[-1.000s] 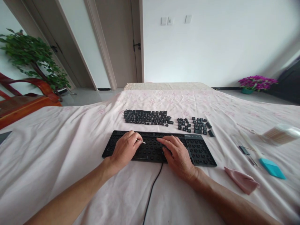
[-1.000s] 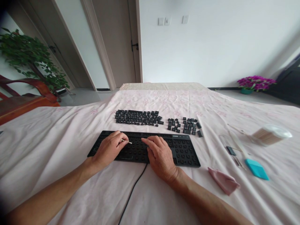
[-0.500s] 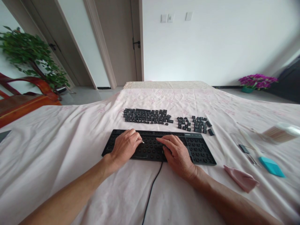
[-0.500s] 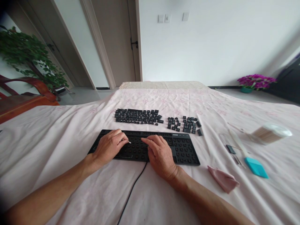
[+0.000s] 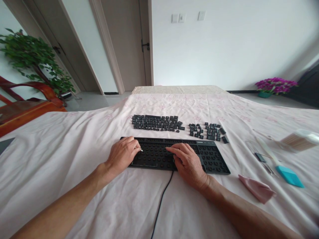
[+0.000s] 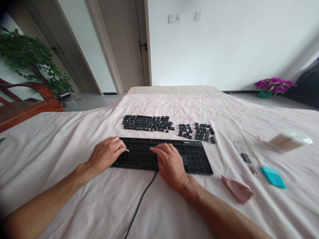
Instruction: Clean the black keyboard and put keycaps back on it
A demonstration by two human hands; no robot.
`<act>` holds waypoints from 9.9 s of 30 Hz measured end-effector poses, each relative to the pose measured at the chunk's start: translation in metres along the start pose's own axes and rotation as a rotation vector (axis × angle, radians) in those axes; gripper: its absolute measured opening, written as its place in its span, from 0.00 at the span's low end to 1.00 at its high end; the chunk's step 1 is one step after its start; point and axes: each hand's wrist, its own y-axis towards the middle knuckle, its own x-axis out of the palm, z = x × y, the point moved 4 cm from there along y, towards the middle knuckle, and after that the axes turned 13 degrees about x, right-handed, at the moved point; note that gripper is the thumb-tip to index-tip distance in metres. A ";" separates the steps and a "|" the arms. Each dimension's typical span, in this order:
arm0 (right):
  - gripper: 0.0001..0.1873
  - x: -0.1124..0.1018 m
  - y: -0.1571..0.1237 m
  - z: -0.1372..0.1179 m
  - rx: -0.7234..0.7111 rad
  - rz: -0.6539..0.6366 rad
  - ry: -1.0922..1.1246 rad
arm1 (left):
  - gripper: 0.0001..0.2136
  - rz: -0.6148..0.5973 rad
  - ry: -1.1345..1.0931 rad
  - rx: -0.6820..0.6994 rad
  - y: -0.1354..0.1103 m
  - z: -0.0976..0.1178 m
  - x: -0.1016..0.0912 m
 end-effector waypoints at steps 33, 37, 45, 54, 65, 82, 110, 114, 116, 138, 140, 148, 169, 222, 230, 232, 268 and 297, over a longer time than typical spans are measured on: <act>0.26 0.002 0.002 0.001 -0.039 0.009 -0.018 | 0.08 -0.095 0.116 -0.186 -0.028 -0.053 -0.014; 0.26 0.003 0.001 0.002 -0.045 0.010 -0.027 | 0.08 -0.103 0.063 -0.207 -0.029 -0.057 -0.013; 0.26 0.004 0.001 0.001 -0.042 -0.009 -0.038 | 0.08 -0.121 0.201 -0.164 -0.040 -0.064 -0.021; 0.26 0.005 0.002 0.002 -0.045 -0.028 -0.043 | 0.08 -0.111 0.177 -0.237 -0.037 -0.065 -0.021; 0.25 0.007 -0.001 0.002 -0.054 -0.051 -0.044 | 0.08 -0.030 0.169 -0.212 -0.027 -0.067 -0.018; 0.26 0.008 -0.001 0.003 -0.073 -0.060 -0.055 | 0.08 -0.061 0.201 -0.189 -0.026 -0.069 -0.015; 0.21 0.001 -0.002 -0.002 -0.070 -0.020 -0.019 | 0.16 0.094 -0.396 -0.241 -0.016 -0.043 -0.009; 0.16 -0.004 -0.004 -0.006 -0.113 0.029 -0.021 | 0.18 0.082 -0.753 -0.191 -0.010 -0.005 -0.006; 0.15 -0.006 -0.006 -0.010 -0.155 0.040 -0.026 | 0.19 0.028 -0.902 -0.171 -0.008 0.021 -0.001; 0.10 -0.015 -0.006 -0.010 -0.124 0.035 -0.022 | 0.17 -0.047 -0.896 -0.111 -0.018 0.048 0.008; 0.11 -0.013 -0.005 -0.007 -0.087 0.027 -0.089 | 0.16 0.083 -0.685 -0.109 -0.020 0.027 0.001; 0.09 -0.008 -0.008 -0.012 -0.148 -0.025 -0.176 | 0.08 0.233 -0.169 -0.132 -0.027 -0.033 0.009; 0.10 -0.003 -0.011 -0.021 -0.192 -0.129 -0.028 | 0.20 0.251 -0.481 -0.175 -0.031 -0.077 0.043; 0.16 0.002 -0.008 0.000 -0.036 -0.014 0.128 | 0.14 0.327 -0.521 -0.298 -0.033 -0.090 0.048; 0.17 0.001 -0.008 0.000 -0.059 -0.024 0.148 | 0.15 0.323 -0.510 -0.311 -0.032 -0.089 0.047; 0.17 0.001 -0.008 0.000 -0.069 -0.033 0.138 | 0.15 0.320 -0.507 -0.316 -0.032 -0.088 0.047; 0.17 -0.003 -0.009 -0.003 -0.080 -0.024 0.046 | 0.14 0.347 -0.543 -0.336 -0.031 -0.086 0.044; 0.10 0.007 -0.009 -0.016 -0.137 -0.068 -0.175 | 0.10 0.330 -0.341 -0.251 -0.029 -0.090 0.053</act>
